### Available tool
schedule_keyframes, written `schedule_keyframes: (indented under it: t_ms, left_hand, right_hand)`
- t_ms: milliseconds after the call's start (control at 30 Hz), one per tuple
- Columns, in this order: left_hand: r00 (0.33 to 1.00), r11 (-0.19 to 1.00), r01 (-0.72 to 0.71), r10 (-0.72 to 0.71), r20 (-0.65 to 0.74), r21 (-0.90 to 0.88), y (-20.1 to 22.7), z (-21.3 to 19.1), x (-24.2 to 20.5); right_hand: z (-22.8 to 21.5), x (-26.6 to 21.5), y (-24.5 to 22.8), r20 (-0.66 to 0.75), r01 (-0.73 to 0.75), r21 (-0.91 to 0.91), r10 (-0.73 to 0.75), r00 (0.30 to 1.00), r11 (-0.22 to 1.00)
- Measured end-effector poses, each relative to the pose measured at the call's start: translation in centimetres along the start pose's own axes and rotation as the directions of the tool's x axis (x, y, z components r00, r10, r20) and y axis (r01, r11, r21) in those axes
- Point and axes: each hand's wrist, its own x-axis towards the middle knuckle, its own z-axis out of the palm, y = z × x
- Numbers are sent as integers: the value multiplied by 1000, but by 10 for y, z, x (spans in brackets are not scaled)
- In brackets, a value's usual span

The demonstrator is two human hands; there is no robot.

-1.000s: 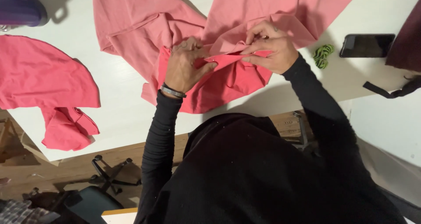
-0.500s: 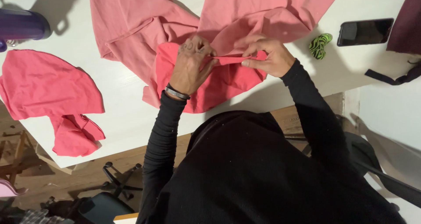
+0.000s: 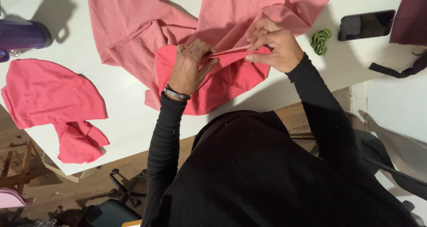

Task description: Pinning together pieces of pink fabric on a workshop table.

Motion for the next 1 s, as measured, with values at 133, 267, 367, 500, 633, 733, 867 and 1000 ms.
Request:
schedule_keyframes:
  t_ms: [133, 267, 367, 500, 633, 733, 867, 1000]
  left_hand:
    - [998, 997, -33, 38, -59, 76, 0, 2, -3]
    - [987, 995, -70, 80, -140, 74, 12, 3, -11]
    - [975, 990, -130, 137, -172, 53, 24, 1, -12]
    - [991, 997, -55, 61, -119, 55, 26, 13, -20]
    - [990, 999, -28, 25, -141, -18, 24, 16, -13]
    - [988, 995, -1, -14, -154, -99, 29, 16, -17]
    - [986, 988, 21, -47, -162, -155, 34, 14, -14]
    - [985, 988, 21, -46, -167, -151, 33, 13, -14]
  right_hand:
    - [-2, -8, -7, 36, -28, -157, 34, 999, 987]
    - [2, -24, -10, -64, -18, -475, -14, 998, 880]
    - [10, -23, -45, -43, 202, -538, -267, 963, 818]
    - [21, -32, -32, -25, 187, -441, -221, 975, 878]
    - [21, -28, -18, -84, 153, -449, -212, 974, 880]
    - [23, -27, -26, -103, 159, -423, -222, 970, 892]
    - [16, -22, -28, -53, 214, -386, -253, 966, 897]
    - [13, -24, -25, -62, 194, -357, -230, 971, 914]
